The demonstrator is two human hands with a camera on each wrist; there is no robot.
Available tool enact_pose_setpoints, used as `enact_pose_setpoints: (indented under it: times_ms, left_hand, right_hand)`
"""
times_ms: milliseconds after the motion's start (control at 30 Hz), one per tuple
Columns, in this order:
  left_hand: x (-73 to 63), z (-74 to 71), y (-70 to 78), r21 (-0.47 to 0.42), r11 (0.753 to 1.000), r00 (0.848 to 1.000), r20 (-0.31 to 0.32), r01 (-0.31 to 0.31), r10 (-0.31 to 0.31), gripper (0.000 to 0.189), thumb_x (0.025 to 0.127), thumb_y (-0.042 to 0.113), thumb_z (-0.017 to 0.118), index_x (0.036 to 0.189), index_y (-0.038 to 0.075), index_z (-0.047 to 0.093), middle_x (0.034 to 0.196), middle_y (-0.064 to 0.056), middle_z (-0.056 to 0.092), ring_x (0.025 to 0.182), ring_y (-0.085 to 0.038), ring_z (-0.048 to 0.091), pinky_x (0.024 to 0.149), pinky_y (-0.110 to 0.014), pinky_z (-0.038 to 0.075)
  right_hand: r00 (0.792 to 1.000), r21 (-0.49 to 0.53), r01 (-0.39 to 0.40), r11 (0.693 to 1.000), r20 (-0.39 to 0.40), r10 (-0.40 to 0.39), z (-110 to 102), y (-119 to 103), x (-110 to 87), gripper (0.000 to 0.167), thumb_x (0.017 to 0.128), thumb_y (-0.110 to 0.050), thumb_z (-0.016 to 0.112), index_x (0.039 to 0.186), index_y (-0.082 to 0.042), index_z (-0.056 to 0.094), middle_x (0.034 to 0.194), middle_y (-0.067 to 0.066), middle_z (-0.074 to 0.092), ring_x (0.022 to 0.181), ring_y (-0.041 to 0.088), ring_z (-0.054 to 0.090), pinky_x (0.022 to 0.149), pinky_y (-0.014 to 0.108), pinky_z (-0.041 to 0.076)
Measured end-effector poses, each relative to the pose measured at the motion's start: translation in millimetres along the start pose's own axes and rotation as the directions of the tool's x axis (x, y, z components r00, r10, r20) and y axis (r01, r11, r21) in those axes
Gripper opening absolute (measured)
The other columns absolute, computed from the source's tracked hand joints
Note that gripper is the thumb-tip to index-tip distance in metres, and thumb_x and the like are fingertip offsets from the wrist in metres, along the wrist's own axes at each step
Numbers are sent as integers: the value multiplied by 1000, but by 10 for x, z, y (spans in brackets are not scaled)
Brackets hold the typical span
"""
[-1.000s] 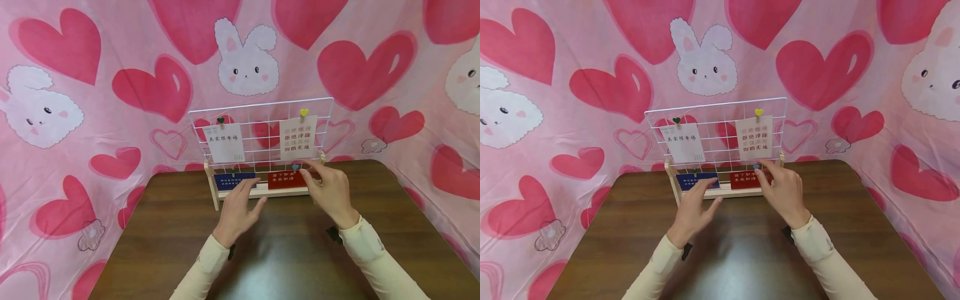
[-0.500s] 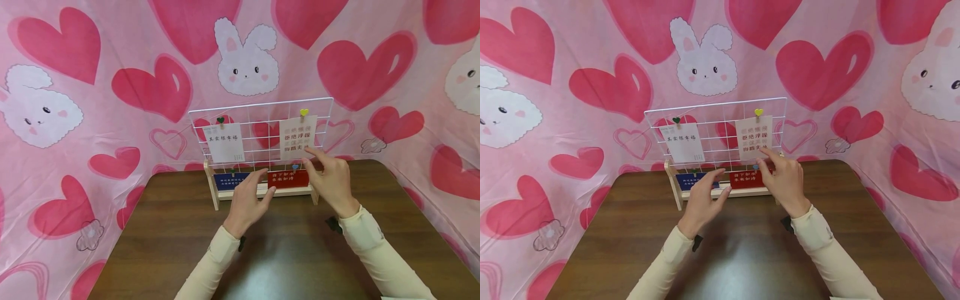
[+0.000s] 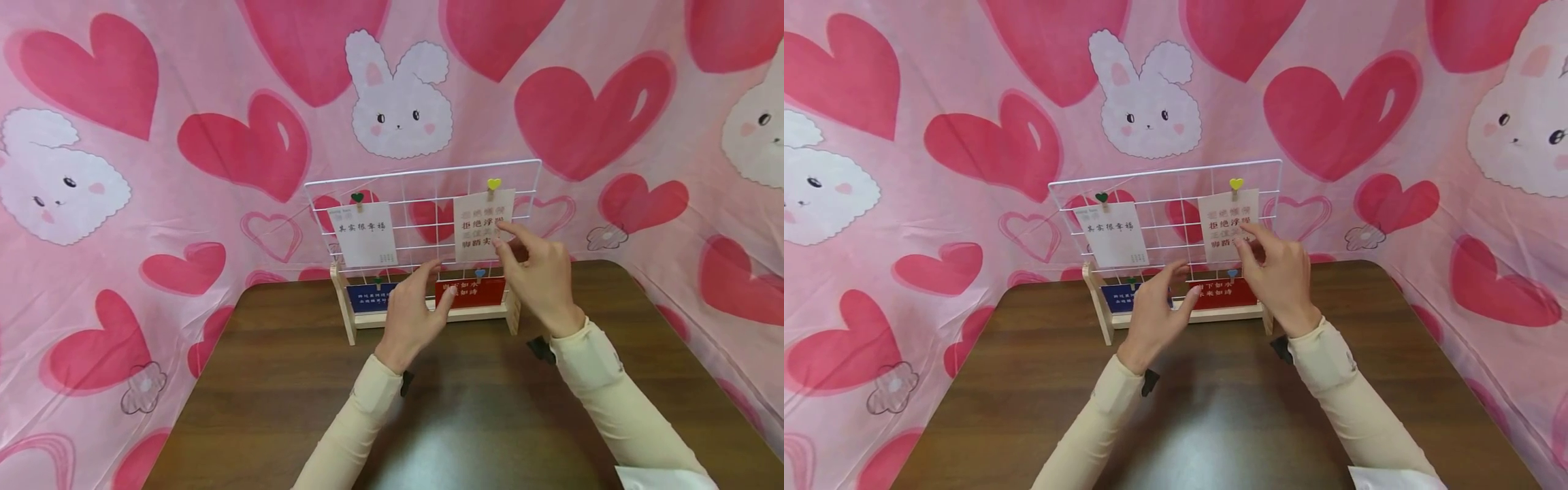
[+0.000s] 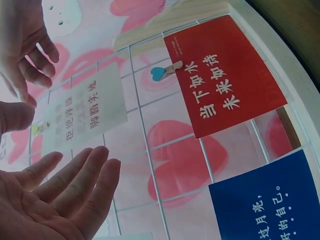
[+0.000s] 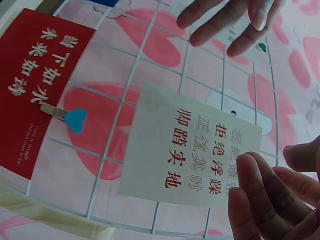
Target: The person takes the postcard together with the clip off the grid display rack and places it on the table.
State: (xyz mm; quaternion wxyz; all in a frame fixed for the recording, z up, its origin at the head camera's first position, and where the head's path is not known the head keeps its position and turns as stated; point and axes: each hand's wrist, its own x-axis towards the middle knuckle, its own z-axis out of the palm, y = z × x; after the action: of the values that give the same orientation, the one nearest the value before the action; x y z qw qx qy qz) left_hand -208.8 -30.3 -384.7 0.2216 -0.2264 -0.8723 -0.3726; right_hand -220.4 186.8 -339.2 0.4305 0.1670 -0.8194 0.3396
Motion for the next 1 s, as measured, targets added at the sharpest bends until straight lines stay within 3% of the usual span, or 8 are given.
enact_pose_setpoints:
  times_ms: [367, 533, 767, 1000]
  left_hand:
    - [111, 65, 6, -18, 1000, 1000, 1, 24, -24, 53, 96, 33, 72, 144, 14, 58, 135, -7, 73, 115, -26, 74, 96, -41, 61]
    - [178, 90, 7, -16, 1000, 1000, -15, 11, -11, 53, 97, 33, 71, 144, 15, 57, 131, -7, 75, 105, -24, 76, 90, -39, 62]
    - [273, 107, 30, -55, 998, 999, -33, 12, -14, 54, 97, 30, 71, 147, 16, 55, 136, -9, 72, 117, -27, 74, 98, -43, 60]
    - [367, 121, 47, -40, 999, 998, -59, 0, -2, 54, 95, 26, 74, 145, 12, 57, 135, -10, 72, 114, -25, 75, 98, -43, 60]
  right_hand:
    - [1000, 17, -10, 1000, -19, 11, -37, 14, 228, 23, 94, -4, 73, 117, 0, 76, 70, 14, 76, 53, -2, 49, 53, 12, 31]
    - [999, 33, -18, 999, -46, 19, -59, 27, 352, 22, 94, -3, 72, 116, 0, 77, 70, 16, 76, 57, -19, 44, 54, 9, 31]
    - [999, -4, -2, 1000, -47, 2, -83, 0, 535, 22, 96, -8, 70, 116, -3, 77, 69, 14, 76, 56, -16, 41, 62, 16, 30]
    - [1000, -38, -27, 999, -16, 26, -104, -31, 665, 24, 99, -14, 68, 120, -5, 77, 72, 15, 76, 56, -22, 37, 58, 18, 30]
